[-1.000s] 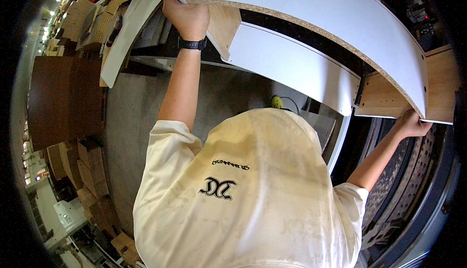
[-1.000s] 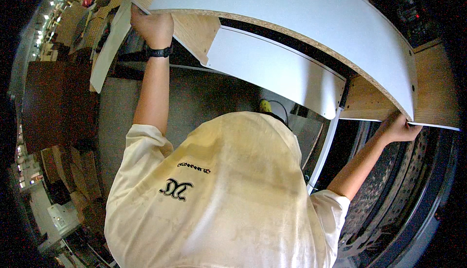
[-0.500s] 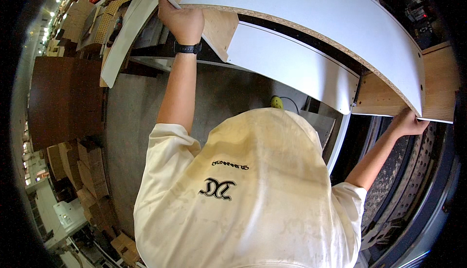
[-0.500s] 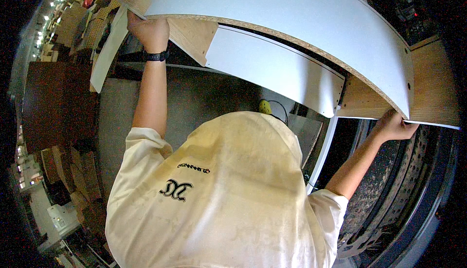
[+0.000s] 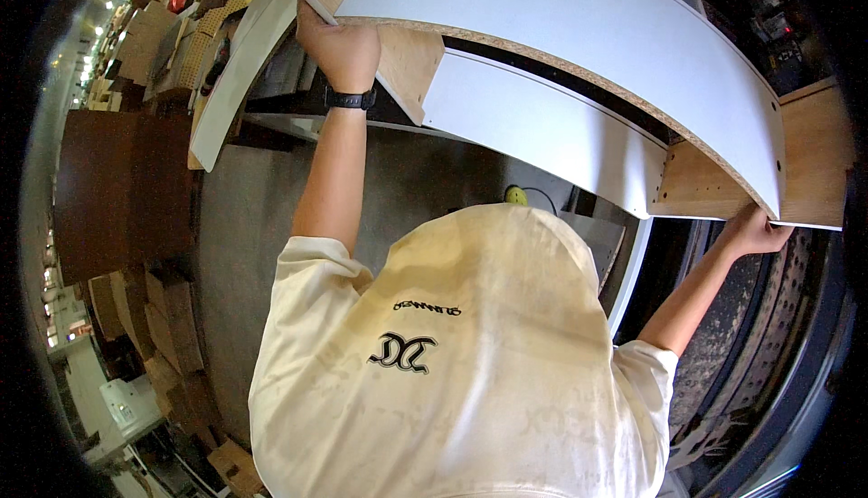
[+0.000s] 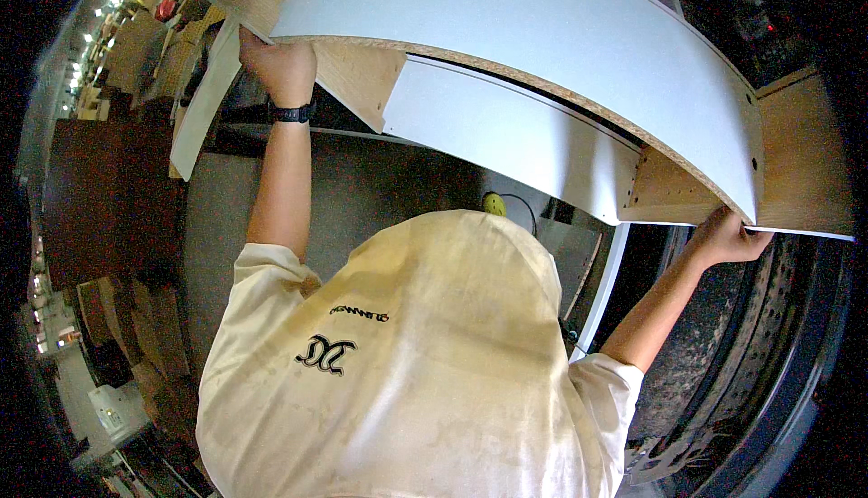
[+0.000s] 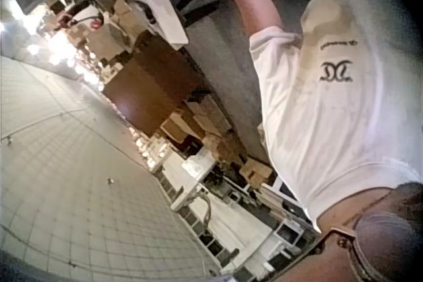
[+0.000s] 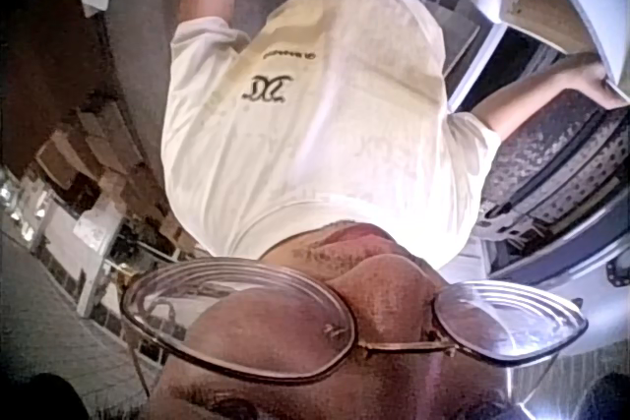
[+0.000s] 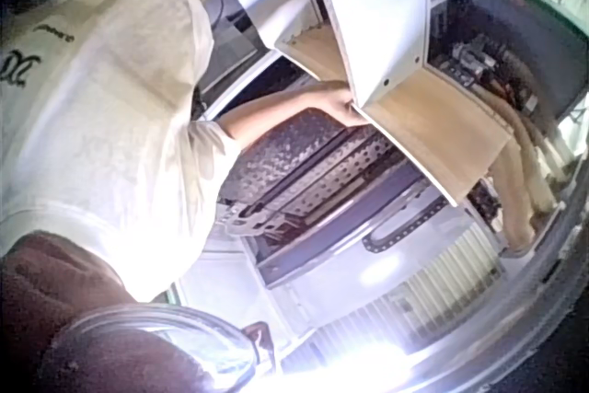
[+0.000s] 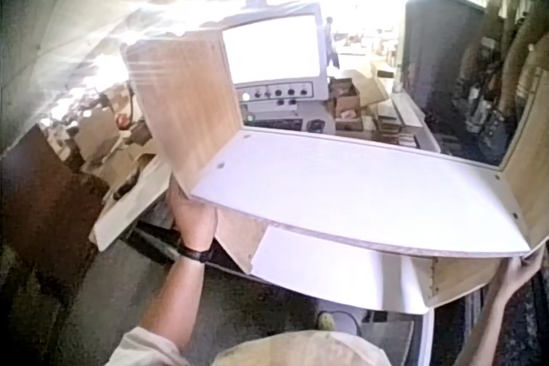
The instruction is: The person assembles a white and light wood cabinet. They screw wooden panels together, attach a back panel to the frame using a drill, and join the main vertical sections by hand to complete the structure.
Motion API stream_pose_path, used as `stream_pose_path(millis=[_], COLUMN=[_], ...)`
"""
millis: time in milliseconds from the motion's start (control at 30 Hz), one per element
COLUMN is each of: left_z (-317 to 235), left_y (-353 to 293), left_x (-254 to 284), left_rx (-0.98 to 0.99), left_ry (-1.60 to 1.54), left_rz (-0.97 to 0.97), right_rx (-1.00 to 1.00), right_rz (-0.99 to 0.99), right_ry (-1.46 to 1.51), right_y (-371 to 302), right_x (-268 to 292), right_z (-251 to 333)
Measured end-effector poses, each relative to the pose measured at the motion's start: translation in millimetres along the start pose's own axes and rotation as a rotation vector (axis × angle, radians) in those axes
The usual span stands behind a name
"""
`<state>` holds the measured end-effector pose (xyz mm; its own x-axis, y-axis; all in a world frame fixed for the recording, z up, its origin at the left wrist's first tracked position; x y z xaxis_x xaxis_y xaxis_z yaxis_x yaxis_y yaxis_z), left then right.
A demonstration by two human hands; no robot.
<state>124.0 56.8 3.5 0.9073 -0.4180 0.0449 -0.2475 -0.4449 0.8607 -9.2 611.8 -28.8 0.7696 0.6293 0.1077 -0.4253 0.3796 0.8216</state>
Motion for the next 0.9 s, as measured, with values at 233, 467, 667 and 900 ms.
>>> stream_pose_path(millis=[233, 467, 667, 900], left_z=[-8.1, -10.1, -13.2, -10.5], left_y=[3.5, -0.8, -1.1, -8.7], left_x=[2.1, 0.6, 7.0, 9.8], left_rx=[0.07, 0.219, 0.227, 0.326], left_ry=[0.034, -0.023, -0.077, -0.116], left_rz=[-0.012, -0.024, -0.015, 0.036], right_rx=[-0.064, -0.089, -0.043, -0.174], right_rz=[0.01, 0.041, 0.12, 0.148], right_ry=[0.067, -0.054, -0.015, -0.023], right_y=[-2.4, -1.5, -1.5, -6.3], right_x=[0.2, 6.5, 13.0, 14.6], right_z=[-10.2, -3.8, -32.9, -31.3])
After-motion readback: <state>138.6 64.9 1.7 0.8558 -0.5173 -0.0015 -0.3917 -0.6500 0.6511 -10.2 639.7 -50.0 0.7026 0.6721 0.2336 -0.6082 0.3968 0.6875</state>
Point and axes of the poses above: each hand's wrist, its own y-axis towards the middle knuckle, its own x-axis out of the back of the hand, z = x × y, the point moved 2 cm from there along y, towards the middle knuckle, and after that the axes turned 7 degrees about -y, right-handed, at the moved point
